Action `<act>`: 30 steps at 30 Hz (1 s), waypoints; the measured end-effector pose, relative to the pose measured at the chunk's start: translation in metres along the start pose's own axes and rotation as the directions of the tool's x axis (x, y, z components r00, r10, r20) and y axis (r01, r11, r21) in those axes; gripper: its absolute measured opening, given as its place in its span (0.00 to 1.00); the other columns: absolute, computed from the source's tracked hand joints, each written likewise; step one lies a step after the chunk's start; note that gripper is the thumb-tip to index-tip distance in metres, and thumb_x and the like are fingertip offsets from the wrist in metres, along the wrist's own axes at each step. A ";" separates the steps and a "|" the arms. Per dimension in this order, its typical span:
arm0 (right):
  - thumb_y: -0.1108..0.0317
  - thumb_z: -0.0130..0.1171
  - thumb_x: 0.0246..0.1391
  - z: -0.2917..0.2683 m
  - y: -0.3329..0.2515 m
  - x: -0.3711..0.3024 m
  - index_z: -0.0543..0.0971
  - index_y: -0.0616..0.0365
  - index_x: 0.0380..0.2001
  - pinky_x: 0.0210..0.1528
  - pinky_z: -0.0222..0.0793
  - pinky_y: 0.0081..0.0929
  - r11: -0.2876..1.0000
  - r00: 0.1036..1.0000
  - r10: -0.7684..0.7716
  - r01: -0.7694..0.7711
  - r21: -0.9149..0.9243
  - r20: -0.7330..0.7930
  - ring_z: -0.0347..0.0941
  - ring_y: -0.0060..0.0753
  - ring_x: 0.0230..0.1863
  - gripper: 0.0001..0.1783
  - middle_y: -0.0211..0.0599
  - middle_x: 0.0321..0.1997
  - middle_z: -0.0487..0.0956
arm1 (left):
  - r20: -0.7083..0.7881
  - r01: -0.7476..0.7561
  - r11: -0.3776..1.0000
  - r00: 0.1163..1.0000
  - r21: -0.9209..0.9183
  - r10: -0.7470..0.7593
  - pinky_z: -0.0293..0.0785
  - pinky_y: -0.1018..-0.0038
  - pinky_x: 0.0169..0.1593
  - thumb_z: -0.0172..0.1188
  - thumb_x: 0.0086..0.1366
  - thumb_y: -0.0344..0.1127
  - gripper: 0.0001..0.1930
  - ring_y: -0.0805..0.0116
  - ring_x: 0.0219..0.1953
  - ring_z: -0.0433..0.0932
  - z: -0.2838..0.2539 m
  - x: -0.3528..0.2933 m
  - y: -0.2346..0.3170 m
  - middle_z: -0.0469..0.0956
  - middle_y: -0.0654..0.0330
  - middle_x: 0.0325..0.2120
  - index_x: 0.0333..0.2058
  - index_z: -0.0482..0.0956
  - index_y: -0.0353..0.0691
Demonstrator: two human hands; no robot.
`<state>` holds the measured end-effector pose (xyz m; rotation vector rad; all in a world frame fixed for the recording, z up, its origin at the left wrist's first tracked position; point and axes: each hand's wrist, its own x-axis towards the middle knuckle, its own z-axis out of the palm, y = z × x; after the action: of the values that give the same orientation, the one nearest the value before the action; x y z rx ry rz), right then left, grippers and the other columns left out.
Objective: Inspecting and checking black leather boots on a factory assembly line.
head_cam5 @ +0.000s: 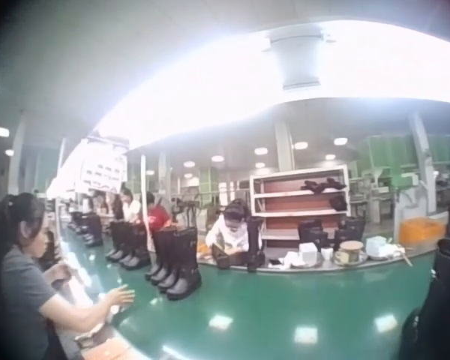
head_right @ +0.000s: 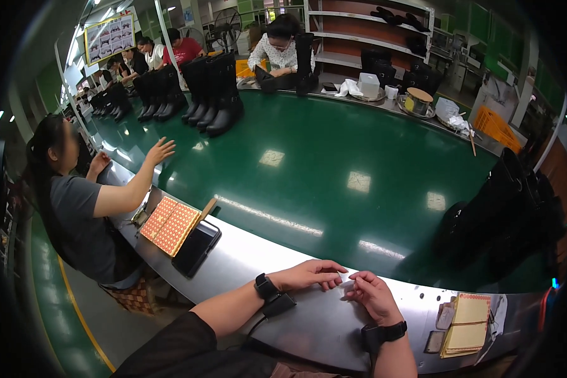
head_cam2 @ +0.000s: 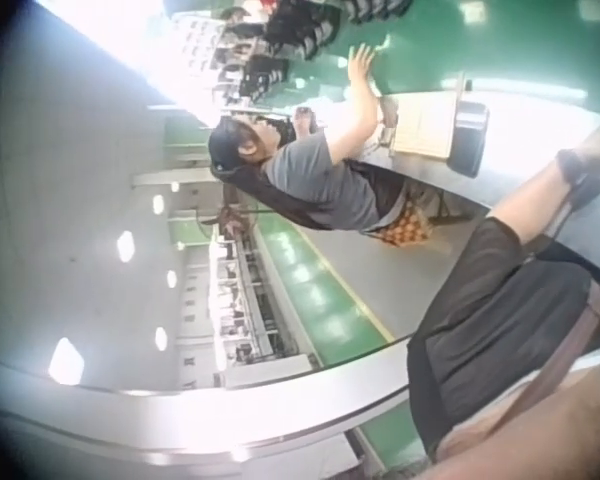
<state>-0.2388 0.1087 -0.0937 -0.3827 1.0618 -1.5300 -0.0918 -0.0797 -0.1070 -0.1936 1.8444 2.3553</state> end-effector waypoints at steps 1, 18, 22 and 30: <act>0.70 0.49 0.64 -0.002 -0.001 0.000 0.75 0.62 0.42 0.42 0.76 0.27 1.000 1.000 0.006 -0.006 0.002 -0.015 0.74 0.22 0.31 0.09 0.28 0.30 0.74 | 0.001 -0.011 1.000 1.000 -0.011 0.011 0.72 0.77 0.48 0.50 0.71 0.41 0.21 0.75 0.43 0.72 0.000 0.001 0.001 0.74 0.60 0.44 0.57 0.68 0.37; 0.69 0.50 0.63 0.003 0.004 -0.001 0.75 0.62 0.42 0.41 0.75 0.24 0.996 0.998 -0.015 0.010 -0.094 -0.053 0.71 0.19 0.28 0.09 0.25 0.27 0.73 | -0.043 -0.041 0.999 0.998 -0.022 0.040 0.73 0.77 0.46 0.51 0.70 0.41 0.21 0.74 0.41 0.74 0.000 -0.001 -0.001 0.75 0.60 0.41 0.56 0.69 0.36; 0.70 0.50 0.63 0.007 0.002 -0.003 0.75 0.62 0.42 0.41 0.75 0.24 0.997 0.999 -0.017 0.014 -0.072 -0.042 0.72 0.19 0.29 0.09 0.25 0.27 0.73 | -0.055 -0.026 0.998 0.998 -0.056 0.023 0.75 0.76 0.46 0.51 0.70 0.39 0.20 0.73 0.41 0.75 -0.002 0.001 -0.006 0.75 0.59 0.41 0.56 0.69 0.35; 0.69 0.50 0.63 0.001 0.003 0.000 0.74 0.63 0.43 0.41 0.75 0.24 0.996 0.999 -0.036 0.034 -0.078 -0.031 0.73 0.20 0.30 0.09 0.26 0.27 0.73 | -0.059 -0.028 0.997 0.998 -0.070 0.024 0.75 0.75 0.46 0.51 0.70 0.40 0.19 0.72 0.41 0.75 -0.004 0.003 -0.006 0.75 0.58 0.40 0.56 0.69 0.36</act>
<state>-0.2362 0.1082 -0.0960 -0.4339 1.1475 -1.5334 -0.0933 -0.0817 -0.1136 -0.2495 1.8007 2.4596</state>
